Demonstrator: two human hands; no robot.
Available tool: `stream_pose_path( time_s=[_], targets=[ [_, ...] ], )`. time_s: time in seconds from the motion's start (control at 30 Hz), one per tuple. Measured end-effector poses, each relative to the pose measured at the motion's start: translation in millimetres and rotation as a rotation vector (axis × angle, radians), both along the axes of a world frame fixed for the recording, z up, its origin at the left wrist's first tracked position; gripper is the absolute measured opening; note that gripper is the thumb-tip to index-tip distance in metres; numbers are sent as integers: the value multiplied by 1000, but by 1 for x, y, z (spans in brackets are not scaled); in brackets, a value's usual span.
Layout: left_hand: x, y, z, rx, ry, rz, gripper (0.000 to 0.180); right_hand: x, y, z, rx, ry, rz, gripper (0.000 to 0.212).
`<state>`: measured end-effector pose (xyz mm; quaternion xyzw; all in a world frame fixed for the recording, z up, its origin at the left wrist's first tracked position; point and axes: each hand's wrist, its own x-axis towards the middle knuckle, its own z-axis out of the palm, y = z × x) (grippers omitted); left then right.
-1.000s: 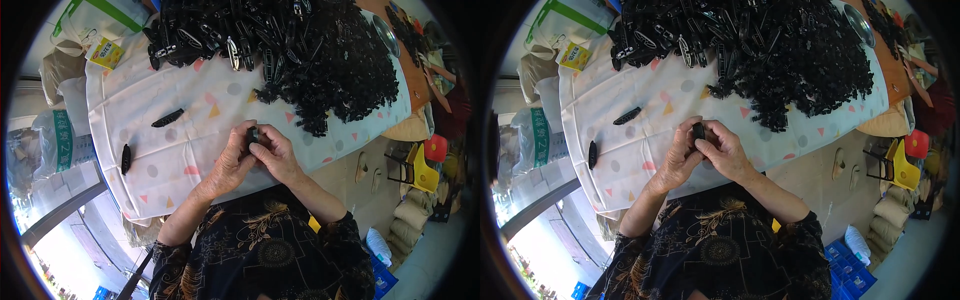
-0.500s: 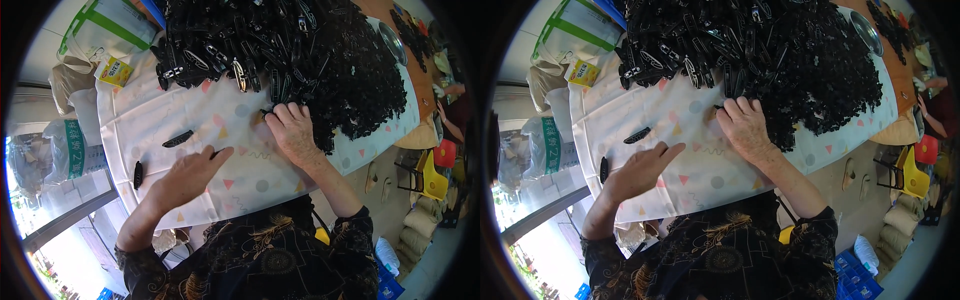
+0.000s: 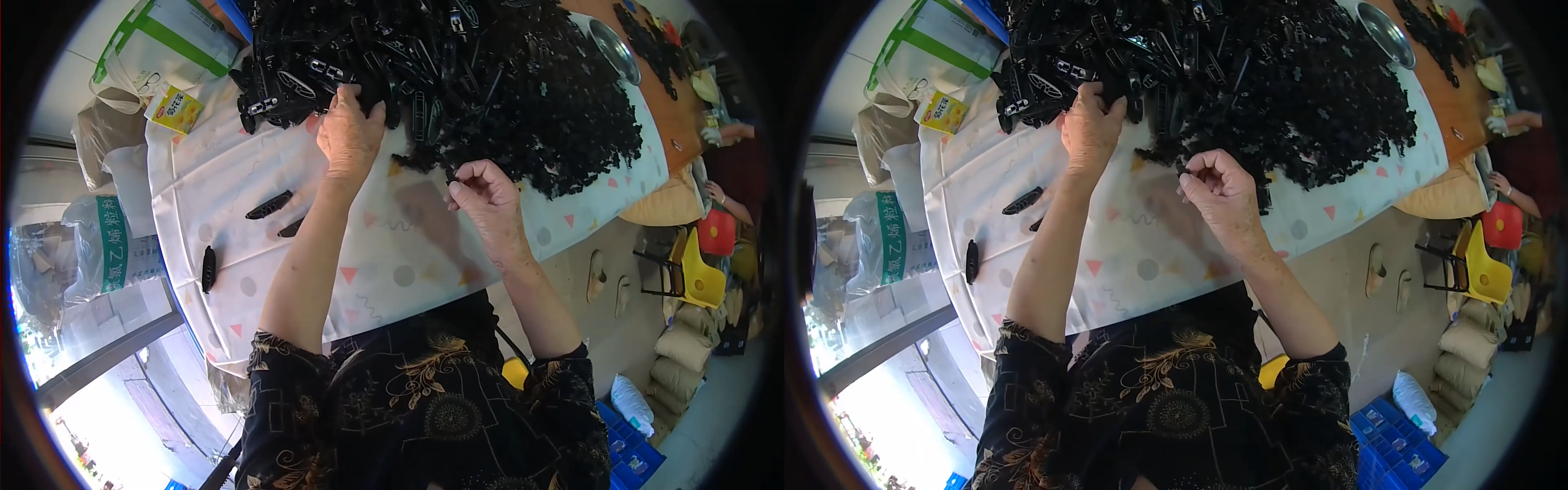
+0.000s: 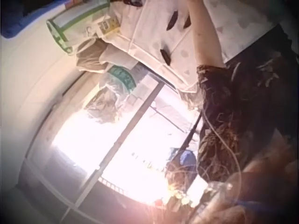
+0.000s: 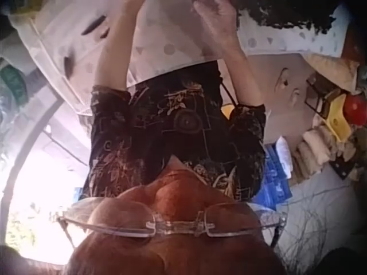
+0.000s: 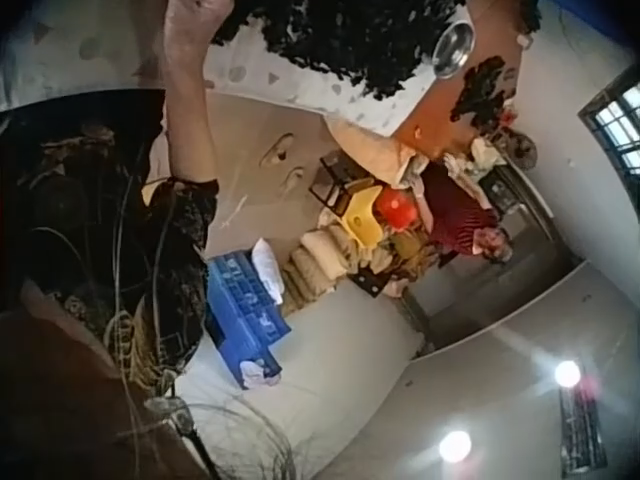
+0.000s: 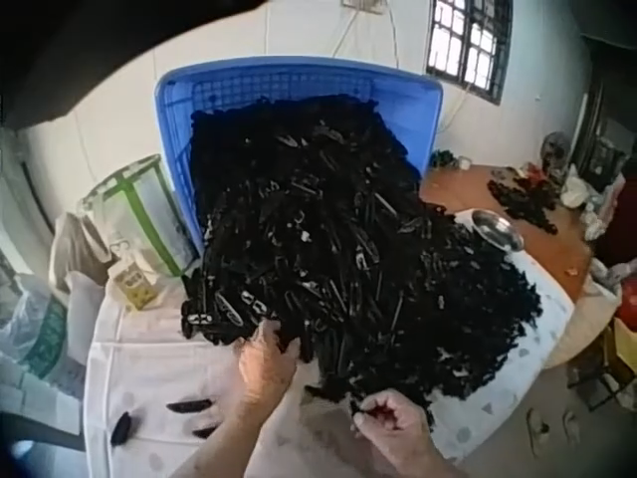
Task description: The person assembles or inspects small black plastic components by hand at a workbench.
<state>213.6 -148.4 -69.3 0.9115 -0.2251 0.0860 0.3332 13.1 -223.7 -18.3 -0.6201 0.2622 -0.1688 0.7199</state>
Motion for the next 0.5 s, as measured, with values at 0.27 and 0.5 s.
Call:
stream_pose_path(
  time_s=[0.27, 0.5],
  targets=[
    [-19, 45, -2, -444, 569, -214, 31, -30, 14, 3, 14, -53, -45, 8],
    [-120, 76, 35, -928, 1225, -437, 37, -35, 36, 1, 92, -108, -19, 8]
  ],
)
